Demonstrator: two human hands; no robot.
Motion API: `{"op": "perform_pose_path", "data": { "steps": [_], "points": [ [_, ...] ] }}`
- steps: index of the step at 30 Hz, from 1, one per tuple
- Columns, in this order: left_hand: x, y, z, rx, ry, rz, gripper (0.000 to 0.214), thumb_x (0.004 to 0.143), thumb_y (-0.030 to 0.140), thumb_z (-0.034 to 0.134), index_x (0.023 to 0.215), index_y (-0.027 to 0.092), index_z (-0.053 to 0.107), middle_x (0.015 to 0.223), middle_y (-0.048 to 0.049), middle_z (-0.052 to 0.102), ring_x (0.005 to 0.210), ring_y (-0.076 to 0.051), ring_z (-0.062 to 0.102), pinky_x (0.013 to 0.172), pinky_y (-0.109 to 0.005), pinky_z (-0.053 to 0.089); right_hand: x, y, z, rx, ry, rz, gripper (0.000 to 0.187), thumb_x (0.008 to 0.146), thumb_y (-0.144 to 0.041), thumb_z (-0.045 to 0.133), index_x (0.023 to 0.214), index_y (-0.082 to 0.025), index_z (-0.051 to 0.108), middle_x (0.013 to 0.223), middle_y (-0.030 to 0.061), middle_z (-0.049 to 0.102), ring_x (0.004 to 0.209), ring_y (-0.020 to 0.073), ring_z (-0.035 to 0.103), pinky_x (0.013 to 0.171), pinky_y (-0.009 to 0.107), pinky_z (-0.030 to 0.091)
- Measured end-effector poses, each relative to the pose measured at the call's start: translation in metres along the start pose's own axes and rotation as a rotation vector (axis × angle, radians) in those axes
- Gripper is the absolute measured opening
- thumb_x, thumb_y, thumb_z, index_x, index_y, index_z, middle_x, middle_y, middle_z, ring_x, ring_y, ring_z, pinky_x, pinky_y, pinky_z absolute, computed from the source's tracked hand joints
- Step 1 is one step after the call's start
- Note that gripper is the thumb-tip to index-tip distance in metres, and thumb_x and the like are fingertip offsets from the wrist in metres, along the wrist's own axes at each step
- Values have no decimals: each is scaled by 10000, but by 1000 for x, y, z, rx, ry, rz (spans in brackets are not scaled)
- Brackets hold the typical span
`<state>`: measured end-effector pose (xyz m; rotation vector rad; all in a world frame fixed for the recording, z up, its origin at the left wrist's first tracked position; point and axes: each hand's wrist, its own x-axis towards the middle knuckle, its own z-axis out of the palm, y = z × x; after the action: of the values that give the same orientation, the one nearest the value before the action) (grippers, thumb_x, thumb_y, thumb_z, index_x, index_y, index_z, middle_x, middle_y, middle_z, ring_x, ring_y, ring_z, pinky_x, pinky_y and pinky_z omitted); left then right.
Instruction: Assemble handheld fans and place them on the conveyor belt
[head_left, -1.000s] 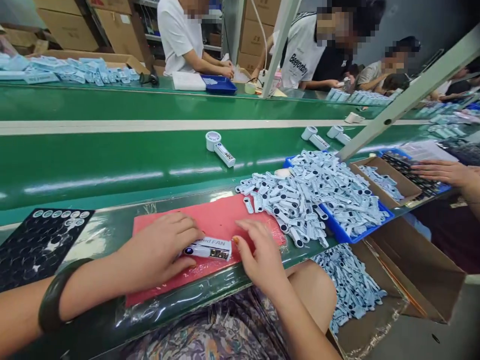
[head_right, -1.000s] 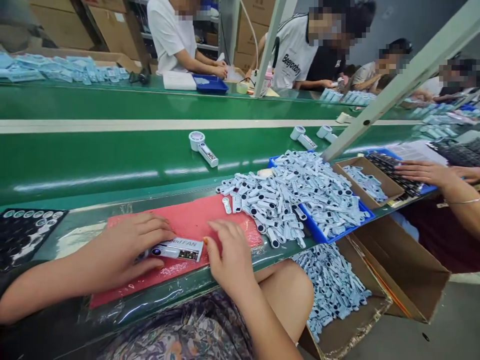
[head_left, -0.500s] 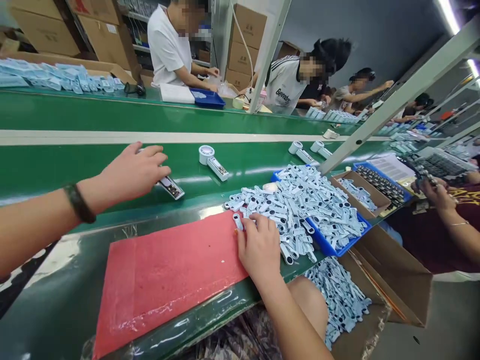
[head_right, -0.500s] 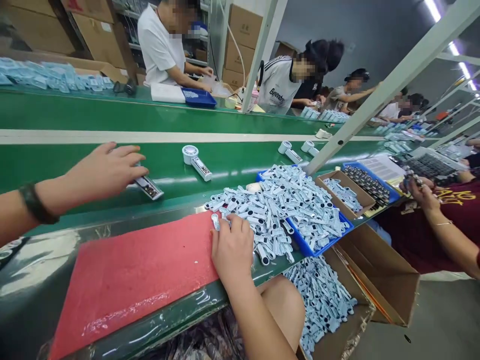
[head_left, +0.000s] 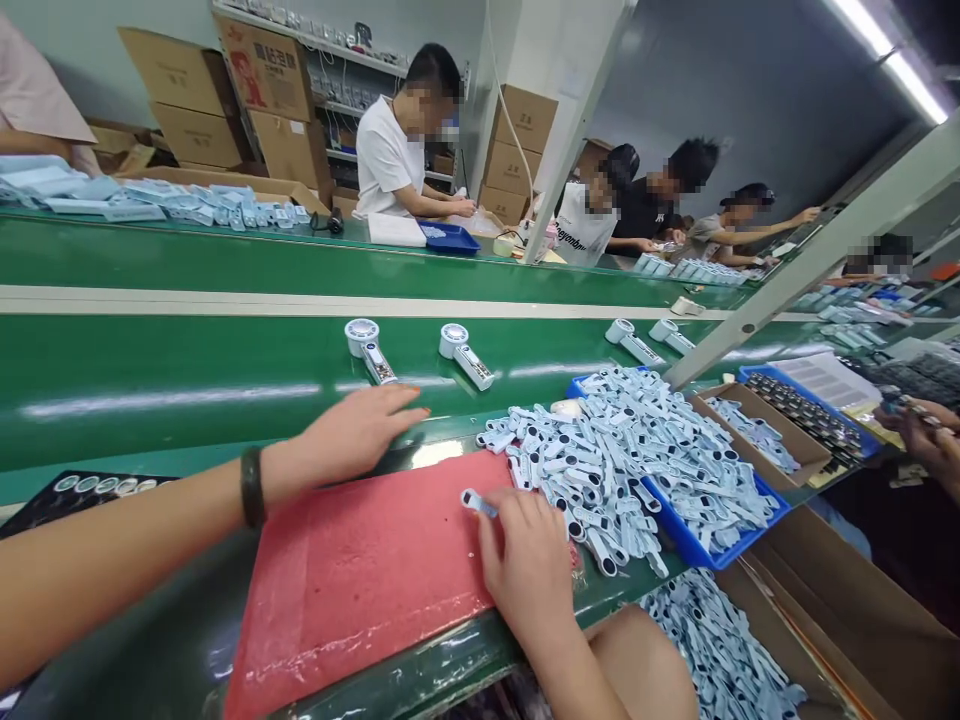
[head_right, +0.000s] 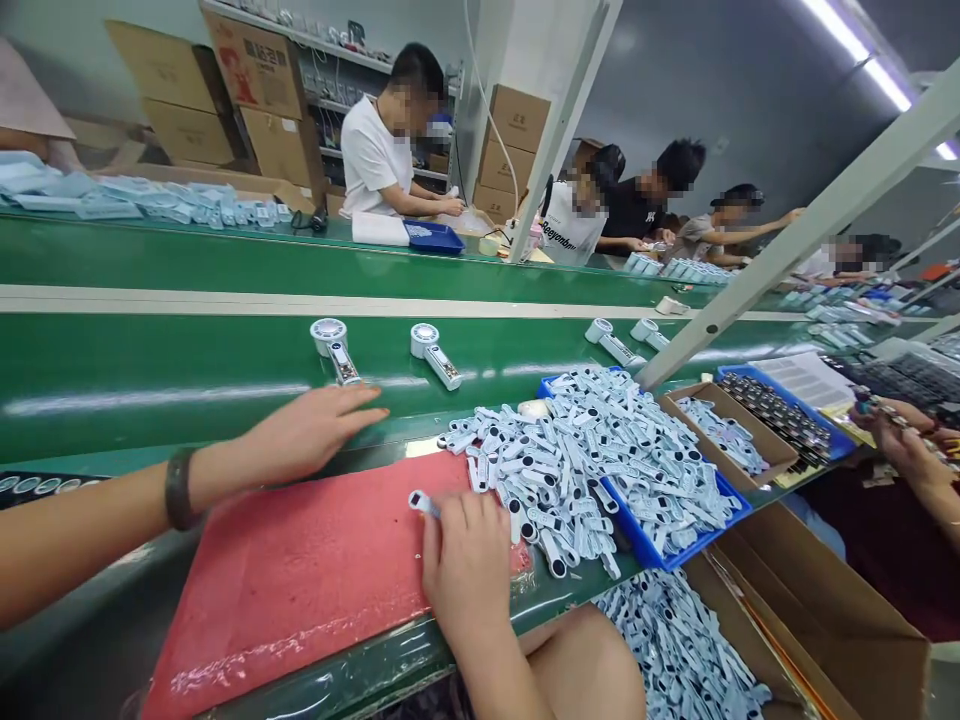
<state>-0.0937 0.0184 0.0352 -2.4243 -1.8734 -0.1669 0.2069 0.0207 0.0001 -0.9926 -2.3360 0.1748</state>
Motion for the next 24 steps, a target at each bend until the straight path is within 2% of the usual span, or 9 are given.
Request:
{"op": "perform_pose_path", "data": {
  "steps": [3, 6, 9, 12, 15, 19, 22, 24],
  "points": [
    [26, 31, 6, -97, -43, 85, 583, 950, 74, 433, 1474, 309, 536, 1611, -86, 430, 1363, -273, 558, 1105, -427, 480, -14, -12, 8, 103, -39, -18, 71, 997, -192, 572, 1040, -225, 618, 978, 60, 661, 902, 257, 582, 790, 377, 402],
    [73, 45, 14, -108, -39, 78, 633, 926, 46, 439, 1490, 324, 513, 1547, -71, 520, 1225, -236, 655, 973, -350, 556, -19, -17, 13, 163, -52, 14, 111, 984, -167, 587, 1064, -236, 623, 1028, 59, 655, 937, 254, 586, 817, 370, 425],
    [119, 50, 22, -122, -15, 45, 621, 915, 30, 423, 1468, 288, 543, 1486, -90, 579, 1217, -252, 657, 966, -360, 562, -16, -16, 13, 199, -73, 54, 92, 964, -181, 636, 1036, -236, 622, 1017, 42, 656, 937, 243, 586, 819, 362, 436],
    [148, 52, 29, -157, 17, 25, 510, 951, 53, 432, 1402, 221, 601, 1474, -130, 578, 1281, -280, 608, 1041, -423, 534, -13, -14, 12, 182, -67, 71, 97, 964, -223, 653, 1055, -245, 628, 1037, 38, 655, 956, 234, 588, 835, 360, 444],
    [159, 48, 30, -216, 47, 10, 371, 1020, 203, 524, 1386, 183, 585, 1455, -146, 568, 1285, -290, 586, 1080, -514, 506, -12, -13, 13, 174, -64, 71, 107, 979, -264, 639, 1085, -254, 624, 1054, 29, 649, 969, 221, 586, 849, 359, 451],
    [165, 35, 24, -297, 92, -42, 451, 987, 443, 643, 1345, 173, 597, 1434, -126, 561, 1304, -324, 554, 1118, -567, 460, -14, -13, 13, 173, -62, 74, 95, 991, -291, 626, 1080, -260, 615, 1041, 18, 645, 971, 220, 582, 849, 371, 445],
    [167, 32, 23, -348, 109, -80, 478, 991, 485, 623, 1352, 173, 597, 1446, -130, 560, 1322, -329, 546, 1140, -580, 435, -14, -13, 12, 202, -55, 79, 82, 979, -279, 637, 1055, -259, 615, 1033, 15, 643, 961, 223, 576, 846, 378, 440],
    [167, 39, 28, -387, 99, -85, 486, 1032, 492, 538, 1396, 173, 568, 1466, -149, 556, 1336, -304, 551, 1156, -580, 424, -13, -14, 12, 213, -53, 77, 73, 972, -270, 643, 1039, -260, 615, 1029, 12, 641, 955, 223, 572, 837, 378, 437]
  ]
}}
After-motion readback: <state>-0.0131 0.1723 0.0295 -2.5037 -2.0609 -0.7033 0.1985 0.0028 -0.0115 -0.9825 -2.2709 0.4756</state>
